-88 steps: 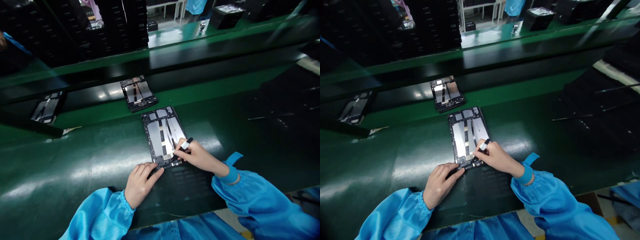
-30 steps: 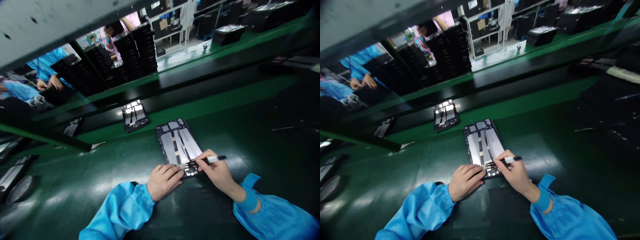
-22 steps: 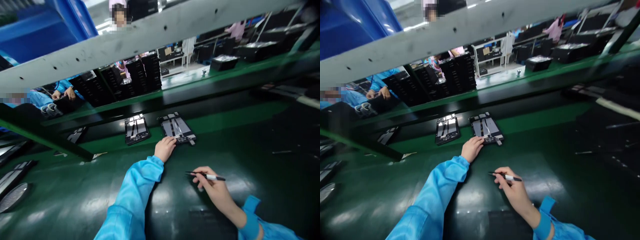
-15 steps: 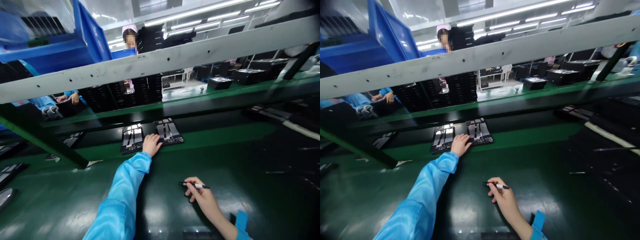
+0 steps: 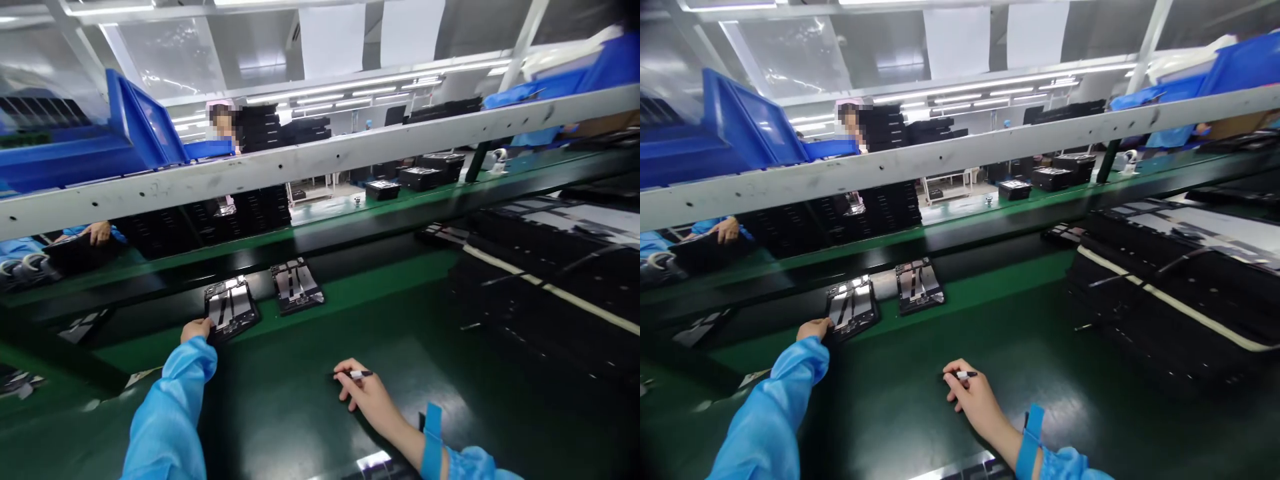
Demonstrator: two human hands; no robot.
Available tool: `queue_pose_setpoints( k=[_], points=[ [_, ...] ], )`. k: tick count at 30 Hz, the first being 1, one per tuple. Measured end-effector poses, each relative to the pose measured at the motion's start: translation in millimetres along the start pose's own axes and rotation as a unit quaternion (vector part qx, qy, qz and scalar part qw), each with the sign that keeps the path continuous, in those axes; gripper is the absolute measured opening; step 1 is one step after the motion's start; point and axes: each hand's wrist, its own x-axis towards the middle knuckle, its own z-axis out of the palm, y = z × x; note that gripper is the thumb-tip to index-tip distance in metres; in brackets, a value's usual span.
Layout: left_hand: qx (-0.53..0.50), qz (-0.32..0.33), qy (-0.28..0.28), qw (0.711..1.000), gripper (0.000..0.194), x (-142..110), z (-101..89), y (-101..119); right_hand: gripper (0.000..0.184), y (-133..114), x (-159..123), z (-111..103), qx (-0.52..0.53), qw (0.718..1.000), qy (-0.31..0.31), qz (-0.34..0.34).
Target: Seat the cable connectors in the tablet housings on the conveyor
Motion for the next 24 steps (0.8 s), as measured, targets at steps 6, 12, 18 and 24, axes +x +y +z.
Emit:
queue_pose_setpoints(
  k=[6, 12, 18, 24],
  points=[
    [-0.074, -0.072, 0.014, 0.995, 0.032, -19.1, 0.9, 7.2, 0.059, 1.6, -0.8, -3.3, 0.022, 1.0, 0.016, 0.0],
    [-0.179, -0.074, -0.156, 0.969, 0.04, -85.8, -38.0, -18.7, 0.074, -2.4, -1.8, -8.7, 0.059, 0.994, 0.091, 0.032],
    [-0.217, -0.049, -0.298, 0.928, 0.078, -178.1, -18.0, -49.7, 0.075, -11.7, -2.8, -14.6, 0.119, 0.982, 0.142, 0.03],
    [-0.193, 0.027, -0.343, 0.919, 0.065, -216.1, 10.6, -58.7, 0.072, -15.7, -21.0, -49.2, 0.0, 0.997, 0.051, 0.054]
  ],
)
